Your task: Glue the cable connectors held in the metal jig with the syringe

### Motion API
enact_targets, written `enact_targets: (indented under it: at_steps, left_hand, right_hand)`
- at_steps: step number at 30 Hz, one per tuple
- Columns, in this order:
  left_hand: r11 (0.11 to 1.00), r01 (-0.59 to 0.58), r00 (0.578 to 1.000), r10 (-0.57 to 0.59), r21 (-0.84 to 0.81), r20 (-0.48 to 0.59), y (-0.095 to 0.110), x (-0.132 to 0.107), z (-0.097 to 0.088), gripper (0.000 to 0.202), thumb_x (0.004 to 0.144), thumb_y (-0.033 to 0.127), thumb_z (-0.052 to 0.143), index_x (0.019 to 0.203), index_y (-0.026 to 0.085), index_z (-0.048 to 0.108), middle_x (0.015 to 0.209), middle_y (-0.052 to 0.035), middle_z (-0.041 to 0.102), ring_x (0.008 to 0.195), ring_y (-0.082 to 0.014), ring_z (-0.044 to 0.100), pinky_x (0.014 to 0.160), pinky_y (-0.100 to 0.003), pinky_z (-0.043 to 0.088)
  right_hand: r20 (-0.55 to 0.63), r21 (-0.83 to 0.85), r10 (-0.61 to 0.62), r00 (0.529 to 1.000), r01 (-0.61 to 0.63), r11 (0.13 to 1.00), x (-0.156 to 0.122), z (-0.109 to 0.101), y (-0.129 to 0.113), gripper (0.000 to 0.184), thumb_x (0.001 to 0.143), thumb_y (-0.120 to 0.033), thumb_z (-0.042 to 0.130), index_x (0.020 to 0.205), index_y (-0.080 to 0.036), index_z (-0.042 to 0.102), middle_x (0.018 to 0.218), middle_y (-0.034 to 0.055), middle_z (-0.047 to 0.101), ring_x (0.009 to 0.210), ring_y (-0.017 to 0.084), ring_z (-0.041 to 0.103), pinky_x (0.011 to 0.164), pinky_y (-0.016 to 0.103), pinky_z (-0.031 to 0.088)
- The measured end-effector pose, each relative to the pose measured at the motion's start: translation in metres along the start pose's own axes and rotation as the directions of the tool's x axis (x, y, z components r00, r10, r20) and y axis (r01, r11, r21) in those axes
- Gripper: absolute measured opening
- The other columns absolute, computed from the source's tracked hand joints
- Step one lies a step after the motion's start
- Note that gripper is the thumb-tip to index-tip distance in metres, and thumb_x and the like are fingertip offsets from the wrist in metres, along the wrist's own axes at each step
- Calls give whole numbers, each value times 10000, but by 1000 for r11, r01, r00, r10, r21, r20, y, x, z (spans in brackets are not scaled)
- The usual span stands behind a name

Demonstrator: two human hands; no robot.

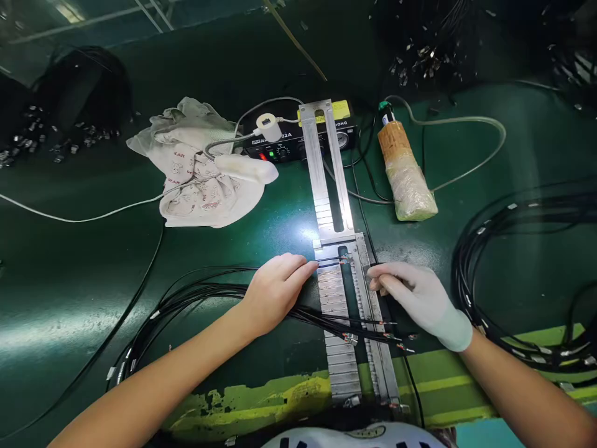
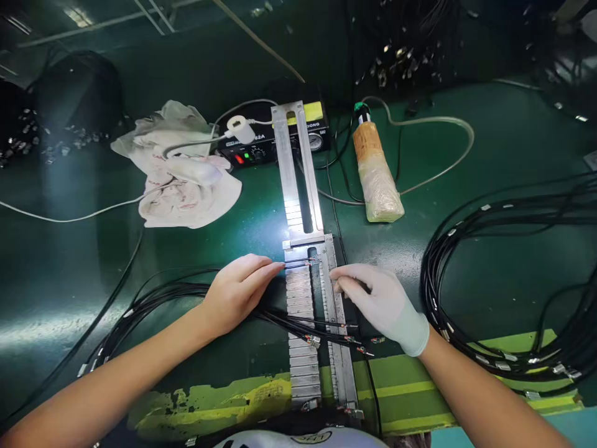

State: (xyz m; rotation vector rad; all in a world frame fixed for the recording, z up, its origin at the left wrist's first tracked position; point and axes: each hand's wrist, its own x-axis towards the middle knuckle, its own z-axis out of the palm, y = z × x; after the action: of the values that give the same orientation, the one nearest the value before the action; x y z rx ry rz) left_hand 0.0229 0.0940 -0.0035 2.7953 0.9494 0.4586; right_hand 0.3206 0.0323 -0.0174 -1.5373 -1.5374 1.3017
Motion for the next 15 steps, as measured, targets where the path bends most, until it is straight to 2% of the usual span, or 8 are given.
enact_targets:
  at_steps: [3, 10, 15]
  left_hand:
    - [992, -70, 997, 71, 102, -8, -3, -2, 0, 236, 987, 122, 466, 1193, 130, 580, 987, -104, 675, 842, -196, 596, 711, -326, 470]
    - [976, -96, 995, 99, 195, -6, -1, 1, 8, 232, 983, 124, 475, 1187, 130, 584, 967, -103, 672, 801, -190, 576, 677, -325, 438]
    - [985, -91, 995, 96, 148, -26, -2, 2, 8, 224, 984, 127, 484, 1190, 139, 570, 962, -98, 666, 798, -183, 578, 688, -322, 452]
  right_hand:
    - [9, 25, -7, 1000, 7, 1000, 1, 0, 0, 258, 984, -417, 542, 1069, -272, 737, 924, 4, 760, 846, 174, 719, 827, 310, 597]
    - [5, 5, -4, 1000, 4, 1000, 2, 0, -1, 271, 985, -416, 538, 1062, -254, 741, 913, 16, 761, 841, 182, 720, 822, 318, 594]
    - [10, 14, -10, 1000, 10, 1000, 2, -1, -3, 254, 986, -406, 543, 1065, -264, 738, 915, 3, 761, 831, 171, 718, 828, 310, 587]
